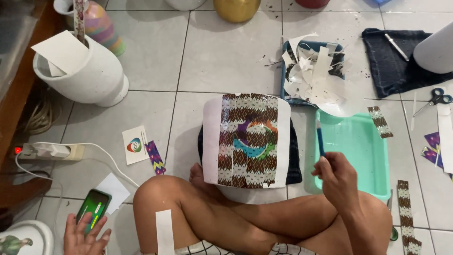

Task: The person sits on the floor and decorates a white ceramic vase by applying patterned paper strips. They use a craft knife to trim the edges of the strips and smooth them onto the curved surface. Excess paper is discarded into a nearby tray.

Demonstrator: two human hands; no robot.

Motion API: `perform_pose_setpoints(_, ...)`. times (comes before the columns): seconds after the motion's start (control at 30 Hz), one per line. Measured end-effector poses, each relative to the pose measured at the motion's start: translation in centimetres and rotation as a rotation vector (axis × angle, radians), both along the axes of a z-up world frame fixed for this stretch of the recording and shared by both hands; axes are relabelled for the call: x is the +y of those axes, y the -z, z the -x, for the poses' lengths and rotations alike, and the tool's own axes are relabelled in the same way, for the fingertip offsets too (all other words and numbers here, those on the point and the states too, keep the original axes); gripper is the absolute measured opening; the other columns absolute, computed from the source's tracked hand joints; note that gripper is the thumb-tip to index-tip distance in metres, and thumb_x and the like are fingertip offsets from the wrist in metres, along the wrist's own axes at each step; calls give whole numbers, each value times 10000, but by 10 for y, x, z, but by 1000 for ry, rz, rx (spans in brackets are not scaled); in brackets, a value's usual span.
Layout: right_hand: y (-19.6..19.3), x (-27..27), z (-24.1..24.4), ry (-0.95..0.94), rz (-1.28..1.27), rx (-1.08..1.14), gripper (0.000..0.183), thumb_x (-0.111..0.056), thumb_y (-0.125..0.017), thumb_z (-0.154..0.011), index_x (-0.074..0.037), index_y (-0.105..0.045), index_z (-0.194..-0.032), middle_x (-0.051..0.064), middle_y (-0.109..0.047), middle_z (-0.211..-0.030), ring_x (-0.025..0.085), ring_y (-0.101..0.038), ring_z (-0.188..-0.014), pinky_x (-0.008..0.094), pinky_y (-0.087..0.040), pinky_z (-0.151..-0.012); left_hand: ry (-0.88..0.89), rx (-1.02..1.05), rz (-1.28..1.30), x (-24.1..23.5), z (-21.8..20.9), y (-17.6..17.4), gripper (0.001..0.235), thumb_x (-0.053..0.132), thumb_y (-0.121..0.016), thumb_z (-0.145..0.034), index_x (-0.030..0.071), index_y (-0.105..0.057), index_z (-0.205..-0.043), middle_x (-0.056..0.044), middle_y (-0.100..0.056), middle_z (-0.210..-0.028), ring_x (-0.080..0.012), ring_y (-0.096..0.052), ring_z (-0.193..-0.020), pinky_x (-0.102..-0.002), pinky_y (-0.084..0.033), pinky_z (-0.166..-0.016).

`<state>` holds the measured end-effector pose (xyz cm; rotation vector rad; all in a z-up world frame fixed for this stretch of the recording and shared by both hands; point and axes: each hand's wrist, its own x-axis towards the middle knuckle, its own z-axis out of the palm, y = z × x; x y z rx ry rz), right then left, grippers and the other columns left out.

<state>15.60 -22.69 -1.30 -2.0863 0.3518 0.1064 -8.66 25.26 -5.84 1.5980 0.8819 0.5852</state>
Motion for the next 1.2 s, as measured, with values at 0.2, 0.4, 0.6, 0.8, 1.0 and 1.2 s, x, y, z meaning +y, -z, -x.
perform_pose_setpoints(0.2, 45, -48, 46, 299, -1107, -178, 125, -44, -655, -899, -57, -690, -1018, -21, -528, -636, 72, -481, -671, 198, -363, -643, -13, -193, -352, -76, -29, -58, 593, -202, -510, -882, -170, -301, -1435, -401, -414, -1386, -472, -530, -1139, -463, -454, -947)
perform_pose_setpoints(0.4, 45, -35, 56, 259, -1606, -77, 87, -142, -634, -935, -89, -698, -910, -52, -516, -723, 10, -403, -565, 147, -299, -559, 153, -336, -445, -140, -46, -40, 379, 241, -642, -863, 96, -582, -1207, -196, -493, -1353, -254, -655, -1097, -264, -585, -833)
perform_pose_setpoints(0.6, 80, -42, 73, 221, -1251, -168, 331, -235, -640, -965, 74, -563, -1054, 67, -501, -632, 168, -405, -601, 305, -350, -645, 487, -205, -681, -187, -43, -6, 627, 279, -778, -717, 175, -544, -1289, -123, -595, -1261, -199, -668, -1105, -278, -532, -963)
perform_pose_setpoints(0.8, 45, -11, 88, 52, -934, -153, 192, -165, -592, -973, -19, -700, -910, 91, -665, -719, 88, -458, -501, 170, -372, -399, 623, -306, -824, -293, -105, -95, 522, 505, -498, -955, 27, -710, -961, -108, -739, -908, -237, -720, -774, -345, -587, -676)
perform_pose_setpoints(1.0, -107, 25, 67, -354, 844, -454, 198, -400, -693, -649, -301, -631, -489, 5, -502, -399, 268, -388, -390, 427, -256, -428, 844, -138, -165, -317, -100, -83, 247, 302, -671, -896, 74, -749, -842, -8, -625, -646, -96, -428, -425, -280, -344, -391)
perform_pose_setpoints(1.2, 0, 36, 115, -145, 25, -752, 161, -3, -599, -871, 118, -610, -977, 176, -661, -934, 174, -668, -754, 211, -563, -673, 560, 107, 950, -342, -83, -45, 127, 46, -727, -869, -66, -692, -916, -169, -698, -693, -167, -530, -505, -266, -445, -495)
